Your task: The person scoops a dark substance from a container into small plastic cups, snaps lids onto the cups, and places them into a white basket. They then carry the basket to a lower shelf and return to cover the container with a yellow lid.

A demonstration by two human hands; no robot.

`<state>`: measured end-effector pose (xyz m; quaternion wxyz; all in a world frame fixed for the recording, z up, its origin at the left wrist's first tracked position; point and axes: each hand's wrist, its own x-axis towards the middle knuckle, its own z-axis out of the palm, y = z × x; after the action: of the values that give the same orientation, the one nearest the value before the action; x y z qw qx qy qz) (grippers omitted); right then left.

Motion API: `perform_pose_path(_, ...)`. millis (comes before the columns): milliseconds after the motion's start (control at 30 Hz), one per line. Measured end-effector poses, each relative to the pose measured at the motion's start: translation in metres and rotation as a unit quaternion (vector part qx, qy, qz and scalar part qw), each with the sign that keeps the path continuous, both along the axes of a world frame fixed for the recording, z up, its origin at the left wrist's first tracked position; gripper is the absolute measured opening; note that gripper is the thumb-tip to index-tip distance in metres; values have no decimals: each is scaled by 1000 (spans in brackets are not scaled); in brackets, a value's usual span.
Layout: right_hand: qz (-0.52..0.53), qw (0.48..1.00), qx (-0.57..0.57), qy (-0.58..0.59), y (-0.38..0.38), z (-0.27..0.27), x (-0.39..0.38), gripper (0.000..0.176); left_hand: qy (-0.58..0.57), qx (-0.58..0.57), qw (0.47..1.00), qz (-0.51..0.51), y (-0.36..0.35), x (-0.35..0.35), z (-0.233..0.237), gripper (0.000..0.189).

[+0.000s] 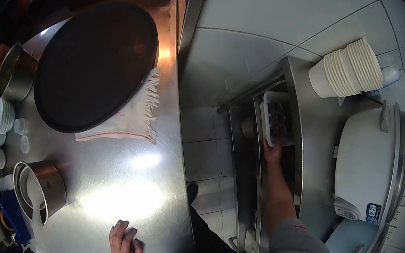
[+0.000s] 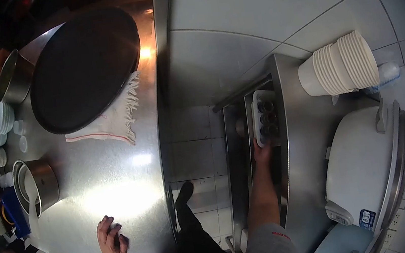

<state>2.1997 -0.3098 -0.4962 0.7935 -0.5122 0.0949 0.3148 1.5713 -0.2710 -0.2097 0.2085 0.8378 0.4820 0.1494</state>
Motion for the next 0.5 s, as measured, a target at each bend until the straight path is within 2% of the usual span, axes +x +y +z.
perform_pose_path(67, 30, 1000, 5, 2, -6, 27, -15, 54, -10, -3, 1000, 2, 0, -1, -2, 30)
perform_pose_path(133, 86, 988, -93, 85, -18, 60, -52, 71, -20, -4, 1000, 2, 0, -3, -1, 30)
perform_pose_path(200, 210, 963, -156, 69, -43, 53, -85, 84, -19, 2, 1000, -5, 0, -2, 0, 34)
perform_pose_path(300, 378, 886, -252, 93, -84, 42, -157, 85, -50, -7, 999, 5, 0, -2, 0, 36)
perform_pose_path(333, 419, 857, -280, 106, -89, 37, -181, 83, -52, -16, 999, 1, -1, -4, 0, 44)
perform_pose_path(367, 419, 860, -275, 100, -86, 45, -208, 83, -56, -9, 998, 1, -1, -3, 2, 44)
perform_pose_path(500, 394, 878, -268, -35, -68, 127, -300, 73, -9, 5, 996, 85, -6, 0, 5, 69)
